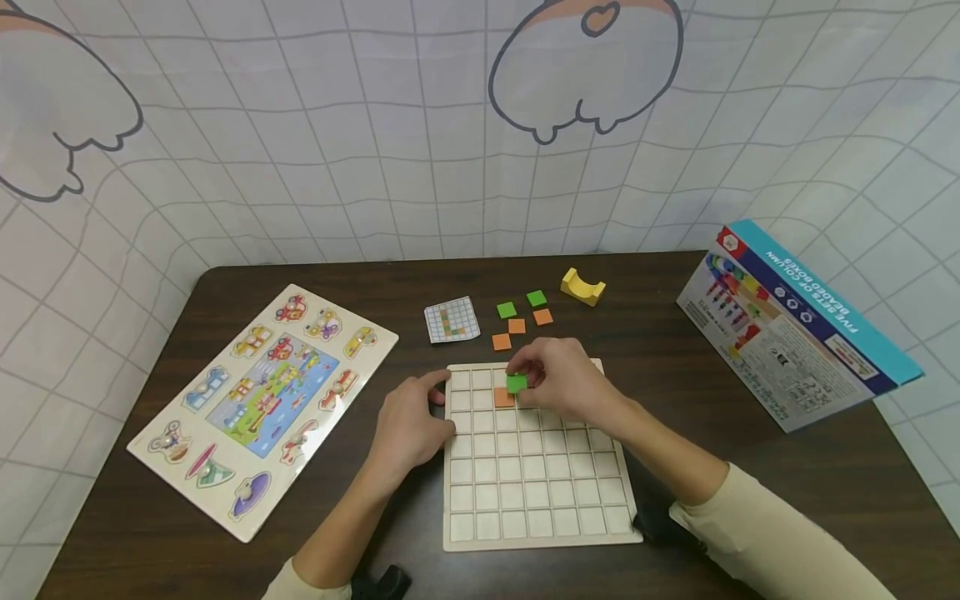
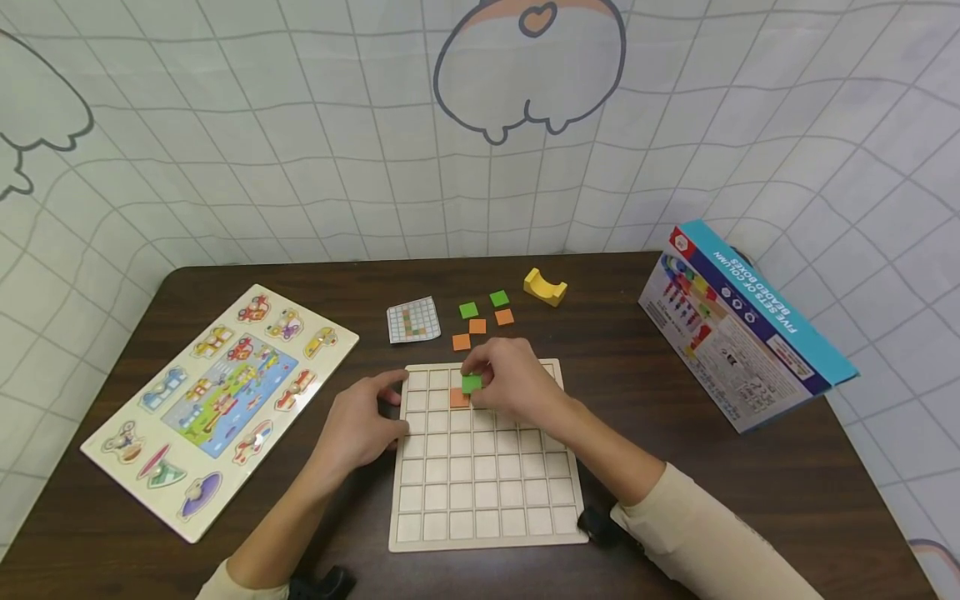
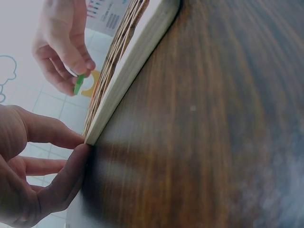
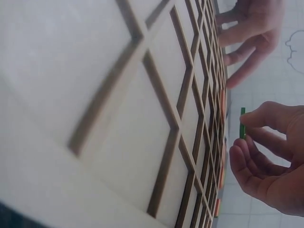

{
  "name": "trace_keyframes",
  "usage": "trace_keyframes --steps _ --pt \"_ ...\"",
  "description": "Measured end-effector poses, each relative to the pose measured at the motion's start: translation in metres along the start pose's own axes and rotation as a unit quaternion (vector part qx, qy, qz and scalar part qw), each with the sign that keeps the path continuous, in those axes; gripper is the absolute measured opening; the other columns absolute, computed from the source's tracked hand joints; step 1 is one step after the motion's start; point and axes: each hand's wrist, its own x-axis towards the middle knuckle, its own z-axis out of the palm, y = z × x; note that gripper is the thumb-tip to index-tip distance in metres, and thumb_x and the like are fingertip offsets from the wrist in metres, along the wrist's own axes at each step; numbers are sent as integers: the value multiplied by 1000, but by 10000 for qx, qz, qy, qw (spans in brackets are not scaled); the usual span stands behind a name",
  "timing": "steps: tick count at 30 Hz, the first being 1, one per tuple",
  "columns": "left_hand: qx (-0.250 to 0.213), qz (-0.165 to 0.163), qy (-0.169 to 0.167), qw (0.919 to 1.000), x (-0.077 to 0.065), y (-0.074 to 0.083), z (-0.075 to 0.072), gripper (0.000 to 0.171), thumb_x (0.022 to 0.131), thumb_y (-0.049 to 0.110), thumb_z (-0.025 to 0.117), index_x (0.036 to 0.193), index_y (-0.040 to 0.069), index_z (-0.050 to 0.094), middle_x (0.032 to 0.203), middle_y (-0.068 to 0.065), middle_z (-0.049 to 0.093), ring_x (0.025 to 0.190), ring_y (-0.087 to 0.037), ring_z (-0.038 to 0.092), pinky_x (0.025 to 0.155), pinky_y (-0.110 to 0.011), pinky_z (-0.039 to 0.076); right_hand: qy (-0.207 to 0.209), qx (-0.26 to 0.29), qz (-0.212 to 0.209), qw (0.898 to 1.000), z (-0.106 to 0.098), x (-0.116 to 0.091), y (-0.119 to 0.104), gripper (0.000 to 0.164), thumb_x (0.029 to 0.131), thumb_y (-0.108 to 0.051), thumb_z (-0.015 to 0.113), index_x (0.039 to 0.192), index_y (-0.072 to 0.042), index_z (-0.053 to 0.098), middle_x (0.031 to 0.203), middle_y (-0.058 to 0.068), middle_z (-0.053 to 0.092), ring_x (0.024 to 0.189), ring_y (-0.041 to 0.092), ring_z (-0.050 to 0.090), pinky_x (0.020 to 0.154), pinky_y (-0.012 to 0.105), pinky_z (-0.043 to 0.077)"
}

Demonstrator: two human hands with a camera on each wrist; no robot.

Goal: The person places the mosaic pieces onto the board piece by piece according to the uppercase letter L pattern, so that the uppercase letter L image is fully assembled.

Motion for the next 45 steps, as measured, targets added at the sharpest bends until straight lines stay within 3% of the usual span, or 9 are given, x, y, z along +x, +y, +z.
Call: trace_keyframes --steps 17,45 --pt "58 21 56 10000 0 1 0 71 67 -1 70 138 7 67 97 -4 67 90 -25 58 74 -35 42 -278 -46 -55 9996 11 -8 -7 25 74 0 79 96 -13 80 82 -1 68 74 10 58 66 27 50" --pt "101 87 51 9999 2 0 1 71 67 0 72 137 7 67 95 -3 67 90 -26 59 75 -36 43 -565 -349 -296 9974 22 -12 -12 25 73 -2 83 95 -12 78 79 -4 67 74 8 56 70 26 48"
